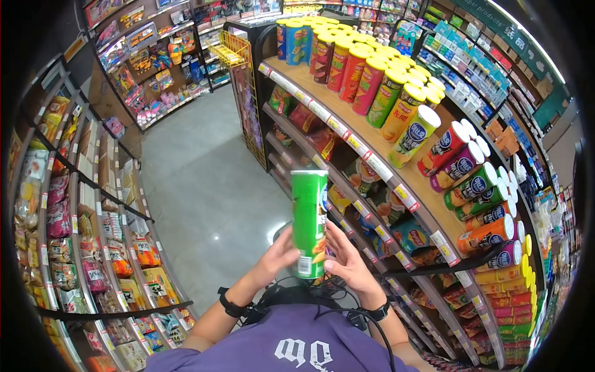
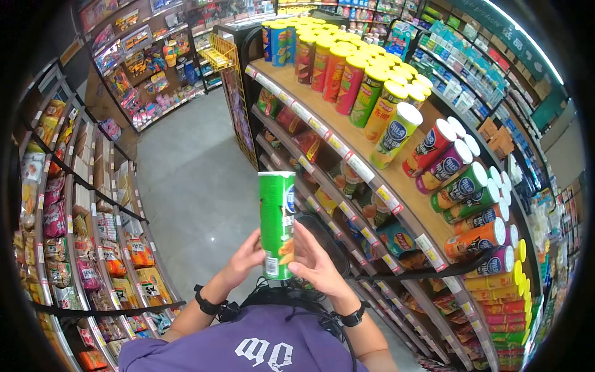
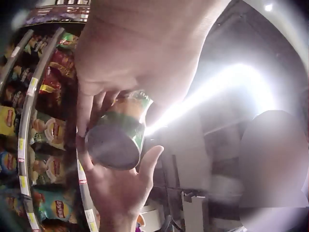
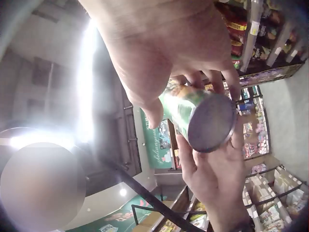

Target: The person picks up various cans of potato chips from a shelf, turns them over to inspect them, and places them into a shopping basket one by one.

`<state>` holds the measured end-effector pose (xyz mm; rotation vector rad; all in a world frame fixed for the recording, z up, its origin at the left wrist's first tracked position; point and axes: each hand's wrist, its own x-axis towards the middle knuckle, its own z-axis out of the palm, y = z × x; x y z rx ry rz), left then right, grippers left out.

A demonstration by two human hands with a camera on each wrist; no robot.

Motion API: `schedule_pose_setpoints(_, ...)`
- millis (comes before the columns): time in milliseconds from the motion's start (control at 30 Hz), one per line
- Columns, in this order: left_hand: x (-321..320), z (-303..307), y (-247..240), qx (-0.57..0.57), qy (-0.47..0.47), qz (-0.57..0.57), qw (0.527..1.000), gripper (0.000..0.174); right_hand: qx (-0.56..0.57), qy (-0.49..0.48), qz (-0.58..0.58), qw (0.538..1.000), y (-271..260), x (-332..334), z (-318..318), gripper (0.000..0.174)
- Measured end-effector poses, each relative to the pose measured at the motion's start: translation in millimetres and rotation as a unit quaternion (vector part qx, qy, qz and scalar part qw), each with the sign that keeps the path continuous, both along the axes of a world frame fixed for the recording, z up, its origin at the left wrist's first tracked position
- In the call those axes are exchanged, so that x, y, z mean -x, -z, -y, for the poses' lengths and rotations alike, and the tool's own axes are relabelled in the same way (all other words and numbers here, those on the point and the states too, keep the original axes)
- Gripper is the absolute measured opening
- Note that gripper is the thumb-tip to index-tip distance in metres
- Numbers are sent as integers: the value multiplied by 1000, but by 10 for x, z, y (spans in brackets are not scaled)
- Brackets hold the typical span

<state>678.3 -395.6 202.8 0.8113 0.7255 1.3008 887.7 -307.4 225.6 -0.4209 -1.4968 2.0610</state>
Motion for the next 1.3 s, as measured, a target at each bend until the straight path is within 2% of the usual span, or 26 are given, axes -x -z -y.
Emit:
schedule_pose_setpoints(33,-20,27,-37,-11,0,-51,999,80,48,10,-11,999,-41,23,48,92)
schedule_pose_setpoints(67,-33,44,-98,-21,-1,-102,995,82,51,34,-8,998,5,39,76,95)
schedule_pose_setpoints(100,-28,57,-196,0,6,-97,995,93,27,46,24,998,17,43,76,96)
schedule_pose_setpoints(133,-19,47,-233,-8,9,-98,995,93,3,59,55,997,15,50,69,98)
schedule_pose_setpoints(200,1,66,-259,-35,-2,-201,979,92,-1,69,54,996,-10,78,73,96)
schedule_pose_setpoints(467,182,130,-209,-79,-39,-236,968,93,86,63,1,994,-84,214,221,86)
schedule_pose_setpoints(533,274,151,-155,-121,-59,-290,948,93,89,59,-6,994,-93,274,276,85)
schedule_pose_setpoints(667,485,258,-183,-142,-96,-315,933,86,93,48,-7,994,-53,490,376,84)
schedule_pose_setpoints(733,612,302,-202,-174,-105,-364,909,86,102,42,-15,994,-3,606,434,85)
schedule_pose_setpoints(833,681,332,-240,-189,-120,-358,906,86,122,29,-46,991,139,745,469,89)
schedule_pose_setpoints(967,799,297,-171,-215,-96,-374,897,87,117,65,-52,990,164,814,583,91)
schedule_pose_setpoints(1200,765,224,-96,-242,-54,-347,904,87,113,112,-30,987,118,726,677,88)
schedule_pose_setpoints(1300,737,217,-68,-244,-53,-341,906,86,126,100,-40,986,144,695,685,85)
